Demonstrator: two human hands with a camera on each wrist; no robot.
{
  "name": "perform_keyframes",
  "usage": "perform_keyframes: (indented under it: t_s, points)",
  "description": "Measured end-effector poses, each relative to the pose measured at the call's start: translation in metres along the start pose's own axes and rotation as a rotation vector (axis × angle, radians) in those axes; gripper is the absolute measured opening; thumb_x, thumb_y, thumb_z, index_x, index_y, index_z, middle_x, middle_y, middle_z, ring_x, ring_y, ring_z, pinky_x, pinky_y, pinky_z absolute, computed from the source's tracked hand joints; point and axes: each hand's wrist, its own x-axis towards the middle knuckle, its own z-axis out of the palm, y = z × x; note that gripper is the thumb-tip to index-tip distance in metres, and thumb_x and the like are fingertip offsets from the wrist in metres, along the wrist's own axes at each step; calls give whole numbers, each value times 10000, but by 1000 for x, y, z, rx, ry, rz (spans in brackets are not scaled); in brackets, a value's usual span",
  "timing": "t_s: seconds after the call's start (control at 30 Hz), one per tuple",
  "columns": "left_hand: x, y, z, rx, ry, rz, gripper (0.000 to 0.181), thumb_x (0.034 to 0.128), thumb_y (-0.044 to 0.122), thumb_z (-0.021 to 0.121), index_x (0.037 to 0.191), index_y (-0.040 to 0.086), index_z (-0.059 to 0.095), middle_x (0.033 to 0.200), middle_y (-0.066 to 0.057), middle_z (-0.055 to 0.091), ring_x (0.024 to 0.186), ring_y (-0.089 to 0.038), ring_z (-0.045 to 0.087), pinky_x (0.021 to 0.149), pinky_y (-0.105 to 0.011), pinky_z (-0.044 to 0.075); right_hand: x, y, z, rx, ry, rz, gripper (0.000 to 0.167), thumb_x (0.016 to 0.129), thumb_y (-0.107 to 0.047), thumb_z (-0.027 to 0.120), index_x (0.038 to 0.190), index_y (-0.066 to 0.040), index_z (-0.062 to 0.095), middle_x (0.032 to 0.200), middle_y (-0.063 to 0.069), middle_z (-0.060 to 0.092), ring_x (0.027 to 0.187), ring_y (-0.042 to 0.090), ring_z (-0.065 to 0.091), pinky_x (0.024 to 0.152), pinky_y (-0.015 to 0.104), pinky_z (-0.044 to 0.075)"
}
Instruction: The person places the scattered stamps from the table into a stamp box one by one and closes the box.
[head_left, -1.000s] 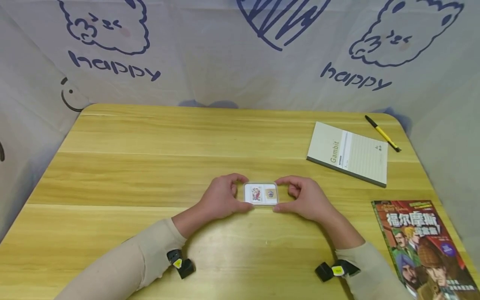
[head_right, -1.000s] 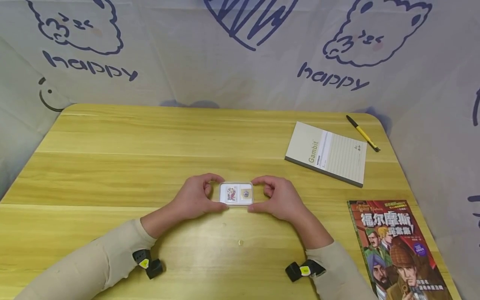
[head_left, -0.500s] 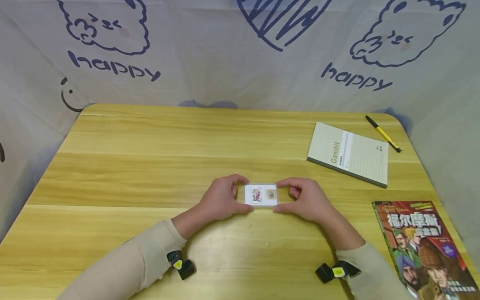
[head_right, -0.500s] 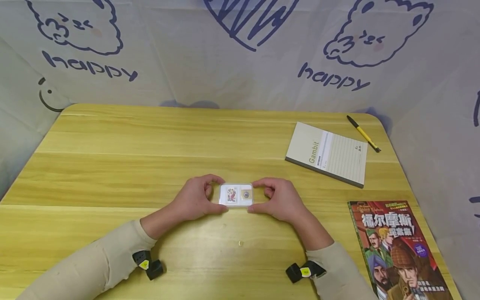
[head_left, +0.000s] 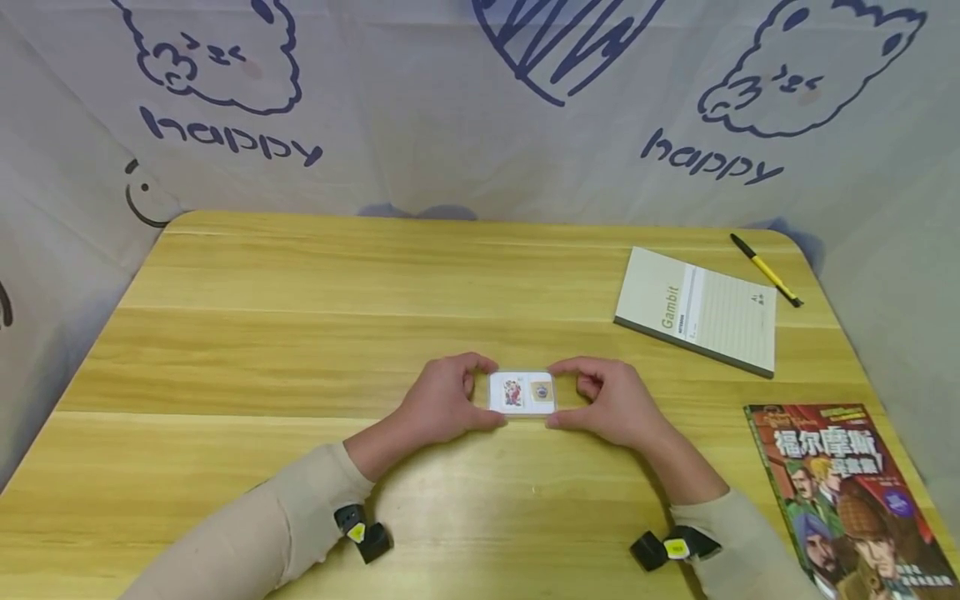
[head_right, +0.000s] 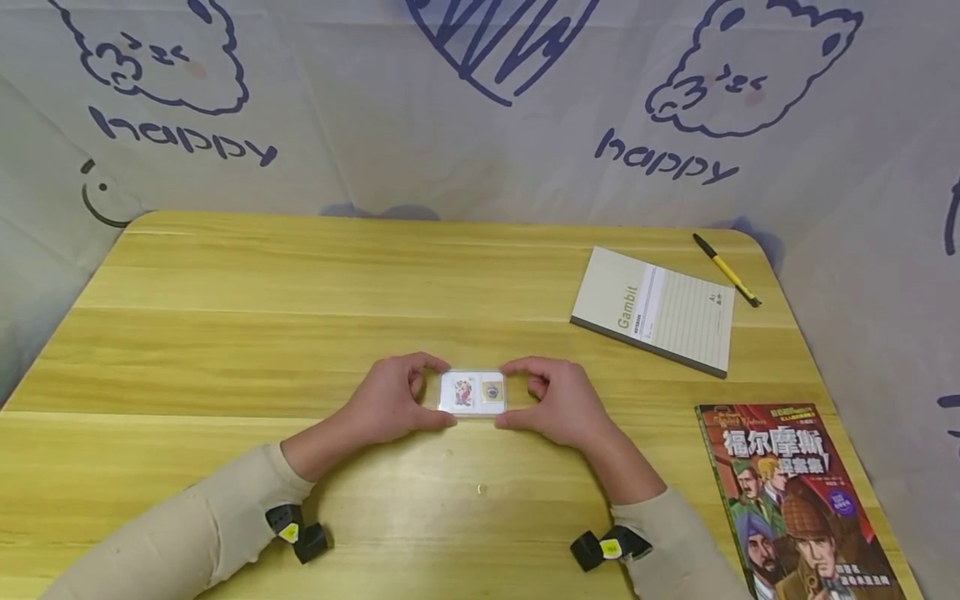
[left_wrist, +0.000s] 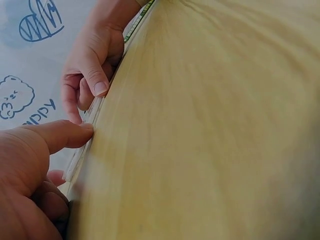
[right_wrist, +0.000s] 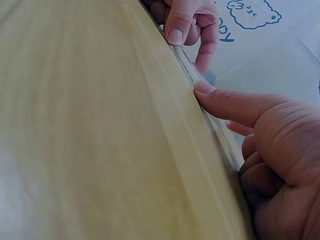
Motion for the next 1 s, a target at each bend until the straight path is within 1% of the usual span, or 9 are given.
perform_keyframes:
  t_s: [0.1,0.33,0.47,0.57,0.83,1.0]
  points:
    - [0,0,0,-3,-3,-6,613,675,212,947,1196,33,678,639,3,471,544,-102,403,493,-245,325,1,-1,0,6,-11,30,549,641,-254,969,1132,-161,743,570,-58,317,529,111,287,599,293,370]
    - [-2,3,0,-23,-2,-40,622,655,196,960,1189,24,691,626,3,452,543,-107,390,496,-247,313,4,-9,2,65,-12,175,574,580,-198,990,1105,-142,766,572,-24,336,530,144,307,527,287,308]
    - [-2,5,0,-34,3,-63,632,639,190,968,1184,24,694,625,-1,445,542,-114,382,494,-250,308,5,-12,3,92,0,215,578,558,-151,994,1091,-126,771,575,-12,347,531,151,318,511,279,292]
    - [-2,5,0,-30,11,-74,639,631,192,972,1184,33,694,630,-1,443,545,-115,378,496,-250,305,4,-12,4,86,0,213,572,567,-146,990,1093,-124,766,578,-9,347,533,153,320,522,283,299]
    - [-3,2,-1,-15,5,-78,654,635,203,969,1202,56,679,641,-1,449,545,-116,383,498,-254,311,3,-11,6,56,-49,146,567,630,-157,965,1136,-117,711,611,-20,351,567,149,342,649,338,382]
    - [-4,1,-1,-2,7,-79,665,632,193,967,1210,53,669,659,-13,481,555,-123,410,500,-261,334,4,-12,7,45,-56,119,572,644,-171,958,1150,-117,697,619,-19,366,570,146,353,687,366,401]
